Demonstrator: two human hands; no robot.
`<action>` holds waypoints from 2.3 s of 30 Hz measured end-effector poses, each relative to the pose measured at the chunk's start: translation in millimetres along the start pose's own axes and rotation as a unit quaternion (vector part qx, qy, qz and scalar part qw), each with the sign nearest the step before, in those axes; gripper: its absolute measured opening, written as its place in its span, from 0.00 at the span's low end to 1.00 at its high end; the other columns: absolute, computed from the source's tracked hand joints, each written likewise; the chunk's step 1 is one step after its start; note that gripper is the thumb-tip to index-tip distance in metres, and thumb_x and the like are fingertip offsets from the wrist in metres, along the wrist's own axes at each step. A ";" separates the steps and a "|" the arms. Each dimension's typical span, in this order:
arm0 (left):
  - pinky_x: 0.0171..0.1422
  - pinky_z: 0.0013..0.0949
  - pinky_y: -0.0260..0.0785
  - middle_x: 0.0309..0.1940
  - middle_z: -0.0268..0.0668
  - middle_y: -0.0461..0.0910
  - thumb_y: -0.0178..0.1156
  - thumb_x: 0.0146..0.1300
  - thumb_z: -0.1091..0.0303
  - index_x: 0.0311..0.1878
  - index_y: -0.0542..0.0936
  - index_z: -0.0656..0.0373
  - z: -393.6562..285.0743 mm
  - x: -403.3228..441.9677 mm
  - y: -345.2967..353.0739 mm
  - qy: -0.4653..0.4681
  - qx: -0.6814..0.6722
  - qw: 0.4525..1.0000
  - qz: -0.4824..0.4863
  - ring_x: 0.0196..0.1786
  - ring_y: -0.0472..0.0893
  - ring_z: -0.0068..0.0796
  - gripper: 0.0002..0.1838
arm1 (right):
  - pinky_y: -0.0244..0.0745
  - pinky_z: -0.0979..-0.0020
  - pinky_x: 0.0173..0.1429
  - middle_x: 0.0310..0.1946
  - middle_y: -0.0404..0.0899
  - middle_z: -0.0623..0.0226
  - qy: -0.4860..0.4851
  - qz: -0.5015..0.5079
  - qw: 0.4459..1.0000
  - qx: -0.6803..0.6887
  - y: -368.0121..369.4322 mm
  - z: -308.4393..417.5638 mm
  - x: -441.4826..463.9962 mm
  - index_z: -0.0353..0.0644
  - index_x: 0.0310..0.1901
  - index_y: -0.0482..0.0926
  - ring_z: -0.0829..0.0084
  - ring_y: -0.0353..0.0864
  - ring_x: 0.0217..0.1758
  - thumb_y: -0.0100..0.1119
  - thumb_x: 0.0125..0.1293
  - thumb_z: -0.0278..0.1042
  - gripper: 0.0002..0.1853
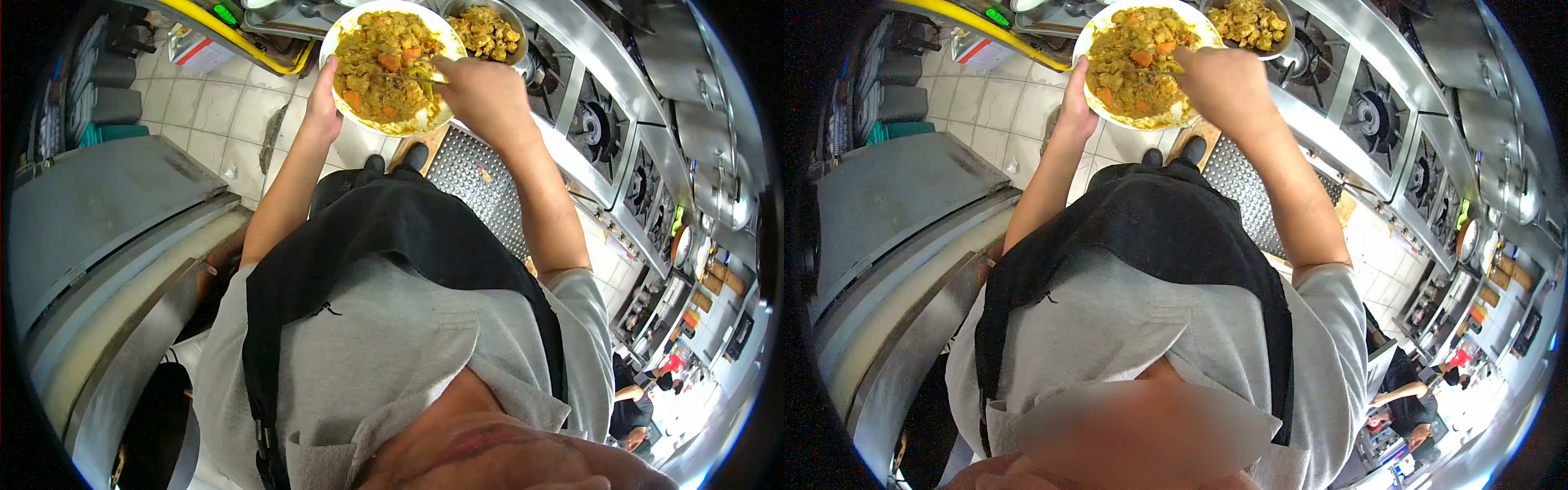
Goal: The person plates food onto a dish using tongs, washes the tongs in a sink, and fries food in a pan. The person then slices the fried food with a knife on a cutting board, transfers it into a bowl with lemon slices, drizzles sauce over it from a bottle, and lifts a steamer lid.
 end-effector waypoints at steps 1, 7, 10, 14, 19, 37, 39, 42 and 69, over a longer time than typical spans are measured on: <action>0.77 0.44 0.66 0.71 0.43 0.74 0.48 0.80 0.45 0.75 0.67 0.61 -1.6 -1.6 -1.1 0.000 -0.001 1.000 0.005 0.72 0.75 0.38 0.33 | 0.82 0.54 0.44 0.37 0.88 0.61 0.002 -0.036 0.999 0.009 -2.5 -5.2 -2.1 0.55 0.56 0.84 0.55 0.88 0.40 0.64 0.67 0.44 0.17; 0.75 0.41 0.67 0.70 0.41 0.75 0.48 0.81 0.46 0.74 0.68 0.64 -5.8 -5.7 -8.5 0.004 -0.021 1.000 -0.007 0.70 0.77 0.37 0.32 | 0.82 0.56 0.43 0.34 0.87 0.63 -0.017 -0.005 1.000 0.014 -12.7 26.2 -19.8 0.57 0.56 0.84 0.57 0.89 0.39 0.64 0.67 0.44 0.16; 0.76 0.41 0.67 0.70 0.42 0.75 0.48 0.81 0.46 0.75 0.68 0.64 -8.6 -11.0 -7.1 -0.009 -0.026 1.000 -0.013 0.70 0.76 0.37 0.33 | 0.81 0.55 0.40 0.31 0.86 0.62 -0.022 -0.005 1.000 0.012 3.8 45.4 -21.8 0.56 0.57 0.84 0.57 0.88 0.37 0.64 0.67 0.45 0.17; 0.76 0.40 0.66 0.71 0.42 0.74 0.47 0.81 0.46 0.75 0.67 0.63 -3.9 -8.0 -13.3 -0.002 -0.028 1.000 -0.007 0.71 0.75 0.36 0.33 | 0.80 0.55 0.36 0.29 0.86 0.61 -0.039 -0.050 0.998 0.025 24.0 50.6 -18.2 0.51 0.49 0.82 0.57 0.88 0.33 0.63 0.67 0.42 0.12; 0.75 0.40 0.67 0.70 0.42 0.75 0.48 0.81 0.47 0.75 0.68 0.62 -9.4 -10.4 -10.0 -0.004 -0.015 1.000 -0.018 0.70 0.76 0.35 0.32 | 0.81 0.55 0.39 0.30 0.87 0.62 0.009 -0.079 0.990 0.114 11.3 19.9 -28.2 0.57 0.51 0.86 0.56 0.88 0.36 0.63 0.68 0.44 0.12; 0.75 0.40 0.67 0.69 0.40 0.76 0.48 0.81 0.47 0.74 0.68 0.63 -12.5 8.0 -9.7 0.029 -0.019 0.999 0.026 0.69 0.77 0.34 0.31 | 0.81 0.61 0.48 0.35 0.89 0.57 0.158 -0.014 0.968 0.194 8.2 -13.8 -14.9 0.58 0.59 0.87 0.57 0.89 0.40 0.67 0.66 0.54 0.22; 0.75 0.40 0.67 0.69 0.40 0.76 0.47 0.81 0.48 0.74 0.68 0.62 -12.2 7.6 -8.5 0.025 -0.020 0.999 0.019 0.69 0.76 0.34 0.31 | 0.81 0.61 0.47 0.35 0.89 0.58 0.146 -0.025 0.968 0.201 18.4 -17.7 -14.2 0.57 0.58 0.87 0.57 0.89 0.39 0.67 0.66 0.54 0.22; 0.75 0.40 0.67 0.69 0.40 0.76 0.47 0.81 0.48 0.74 0.68 0.62 -8.8 11.1 -12.9 0.031 -0.020 0.999 0.025 0.69 0.76 0.34 0.31 | 0.81 0.61 0.47 0.35 0.89 0.59 0.148 -0.014 0.962 0.228 16.8 -21.5 -15.1 0.57 0.57 0.88 0.58 0.89 0.38 0.66 0.66 0.53 0.21; 0.77 0.45 0.67 0.71 0.43 0.74 0.45 0.82 0.48 0.75 0.65 0.62 -6.9 9.3 -23.7 0.050 -0.061 0.997 -0.015 0.72 0.75 0.38 0.31 | 0.81 0.64 0.49 0.39 0.90 0.57 0.151 -0.041 0.963 0.218 25.1 -70.5 -7.5 0.52 0.61 0.85 0.65 0.90 0.41 0.68 0.68 0.52 0.24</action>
Point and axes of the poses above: each hand's wrist, its own x-axis towards the middle knuckle, its own y-axis out of the palm, z = x × y, the point moved 1 cm from there along x, towards the middle knuckle
